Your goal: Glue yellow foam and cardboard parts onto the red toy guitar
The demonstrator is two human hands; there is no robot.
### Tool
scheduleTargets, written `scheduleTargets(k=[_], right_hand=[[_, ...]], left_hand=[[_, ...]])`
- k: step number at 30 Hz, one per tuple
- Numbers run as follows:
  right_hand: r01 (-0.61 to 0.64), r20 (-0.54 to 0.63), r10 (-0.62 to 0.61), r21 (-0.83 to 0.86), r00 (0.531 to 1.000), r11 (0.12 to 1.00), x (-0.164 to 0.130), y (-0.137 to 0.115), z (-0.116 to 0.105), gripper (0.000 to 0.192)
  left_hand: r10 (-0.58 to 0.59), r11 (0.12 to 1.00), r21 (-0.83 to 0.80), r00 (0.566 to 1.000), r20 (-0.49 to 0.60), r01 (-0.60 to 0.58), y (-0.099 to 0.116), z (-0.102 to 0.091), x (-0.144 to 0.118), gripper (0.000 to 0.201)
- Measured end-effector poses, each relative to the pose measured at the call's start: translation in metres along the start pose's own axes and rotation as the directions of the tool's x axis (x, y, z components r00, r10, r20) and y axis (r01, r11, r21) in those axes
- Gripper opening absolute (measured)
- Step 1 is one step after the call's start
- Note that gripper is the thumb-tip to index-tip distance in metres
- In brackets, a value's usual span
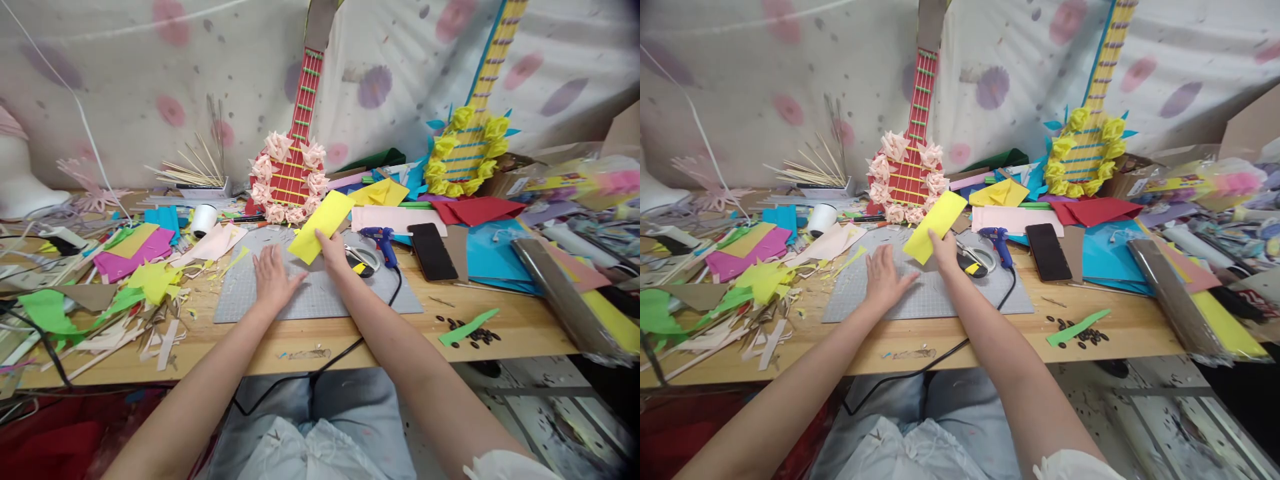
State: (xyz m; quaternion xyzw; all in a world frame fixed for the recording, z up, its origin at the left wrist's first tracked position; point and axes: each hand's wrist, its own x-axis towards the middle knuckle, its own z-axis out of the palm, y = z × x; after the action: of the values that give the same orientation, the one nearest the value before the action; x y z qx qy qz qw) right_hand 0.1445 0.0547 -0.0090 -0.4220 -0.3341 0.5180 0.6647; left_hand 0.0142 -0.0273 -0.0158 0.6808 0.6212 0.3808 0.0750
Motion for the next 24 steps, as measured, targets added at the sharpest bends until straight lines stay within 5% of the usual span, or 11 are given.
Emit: scheduleTargets(k=[4, 10, 16, 20, 24], right_hand=[[0.030, 0.028, -0.031, 0.041, 0.999, 0.999, 0.005, 0.002, -0.020, 0.027], [0.059, 0.090, -0.054, -0.061, 0.995, 0.996, 0.003, 0.010, -0.026, 0.033], [0.082, 0.081, -0.080, -0.019, 0.993, 0.996, -0.001, 0.009, -0.025, 0.039], [0.020, 0.154, -0.013, -0.042, 0.988, 0.999, -0.012, 0.007, -0.027, 0.039], [-0.011, 0.163, 0.015, -0.025, 0.986, 1.000, -0.016, 0.005, -0.026, 0.040]], left_hand=[[0.060, 0.980, 0.185, 0.995, 0.085, -0.075, -0.012, -0.003, 0.005, 0.086], [-0.095, 0.875, 0.467, 0.991, -0.097, 0.130, -0.076, -0.054, 0.036, 0.068], [-0.010, 0.838, 0.539, 0.989, -0.150, 0.090, -0.105, -0.091, 0.046, 0.039], [-0.168, 0.839, 0.507, 0.980, -0.107, 0.199, -0.108, -0.109, 0.062, 0.033], [-0.348, 0.786, 0.476, 0.919, -0.184, 0.393, -0.130, -0.138, 0.081, 0.041]])
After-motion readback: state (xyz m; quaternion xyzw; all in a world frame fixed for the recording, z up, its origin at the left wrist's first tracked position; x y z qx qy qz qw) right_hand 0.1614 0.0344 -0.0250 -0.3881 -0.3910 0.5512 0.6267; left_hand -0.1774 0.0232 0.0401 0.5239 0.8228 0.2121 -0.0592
